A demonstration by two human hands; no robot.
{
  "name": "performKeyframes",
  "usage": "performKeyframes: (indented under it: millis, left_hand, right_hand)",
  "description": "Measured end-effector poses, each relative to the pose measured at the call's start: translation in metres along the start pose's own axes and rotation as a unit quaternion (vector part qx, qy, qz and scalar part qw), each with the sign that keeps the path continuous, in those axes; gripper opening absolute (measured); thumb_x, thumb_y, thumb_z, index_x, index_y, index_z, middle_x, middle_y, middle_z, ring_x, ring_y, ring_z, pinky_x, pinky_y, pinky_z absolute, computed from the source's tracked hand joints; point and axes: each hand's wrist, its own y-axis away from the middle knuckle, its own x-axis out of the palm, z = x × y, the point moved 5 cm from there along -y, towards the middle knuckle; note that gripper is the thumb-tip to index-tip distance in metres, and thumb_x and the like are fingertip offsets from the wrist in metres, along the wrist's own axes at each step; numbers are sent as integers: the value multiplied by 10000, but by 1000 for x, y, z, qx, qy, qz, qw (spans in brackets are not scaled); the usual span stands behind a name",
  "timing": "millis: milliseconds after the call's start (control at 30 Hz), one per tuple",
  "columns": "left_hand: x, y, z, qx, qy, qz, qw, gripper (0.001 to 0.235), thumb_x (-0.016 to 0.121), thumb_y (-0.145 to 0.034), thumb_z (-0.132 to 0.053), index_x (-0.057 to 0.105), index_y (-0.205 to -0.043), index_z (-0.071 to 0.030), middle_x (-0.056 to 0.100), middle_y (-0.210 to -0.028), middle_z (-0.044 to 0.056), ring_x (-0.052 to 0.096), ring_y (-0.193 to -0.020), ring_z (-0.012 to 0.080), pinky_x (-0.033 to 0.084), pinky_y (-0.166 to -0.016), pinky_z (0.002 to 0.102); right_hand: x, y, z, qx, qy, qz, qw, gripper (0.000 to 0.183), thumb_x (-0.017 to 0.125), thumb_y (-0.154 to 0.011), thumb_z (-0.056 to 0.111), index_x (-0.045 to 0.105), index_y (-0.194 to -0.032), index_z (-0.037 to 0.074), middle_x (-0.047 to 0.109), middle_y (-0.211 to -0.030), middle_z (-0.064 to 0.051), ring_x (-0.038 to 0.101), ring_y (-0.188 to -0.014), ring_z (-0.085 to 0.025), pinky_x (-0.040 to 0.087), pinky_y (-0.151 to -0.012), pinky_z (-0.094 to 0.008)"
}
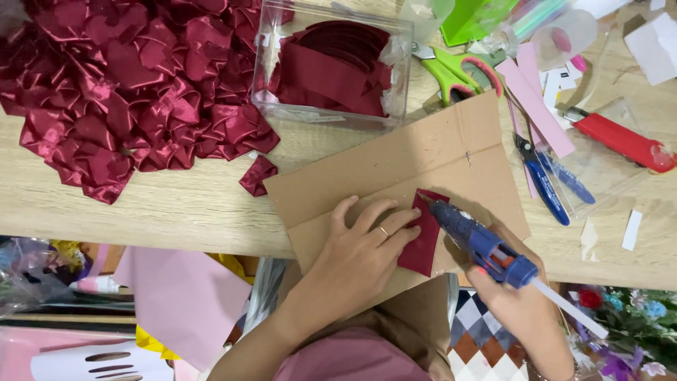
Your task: The person applies hot glue to small red fabric pieces on a cardboard base, then uses a red utility knife to trim the edges. The person repeats this process multiple times, handling fabric pieces one at a time and placing trimmed pieces aside.
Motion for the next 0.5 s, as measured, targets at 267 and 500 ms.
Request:
performKeyframes:
  millis: [267, 500]
  left_hand:
    - [3, 4, 0, 12, -13, -10, 1000, 244, 590, -960, -124, 703, -1174, -150, 620, -1366, -11, 511, -1272, 225, 329, -1066, 538]
    - [6, 4, -1, 10, -27, 0, 1000, 255, 558, -964, -138, 691, -1180, -165, 606, -1383, -26, 505, -1278, 218, 322, -1060, 533]
  right_hand:
    - [-42, 0, -15, -2, 23, -23, 999, 487, 655, -764, -6, 628, -1248, 37, 714, -811, -203, 591, -566, -280, 530, -559, -376]
    - [-39, 1, -29, -60, 34, 1, 998, 255, 678, -714, -32, 651, -955, 45, 721, -697, -156, 662, -533, -252, 595, -528, -337]
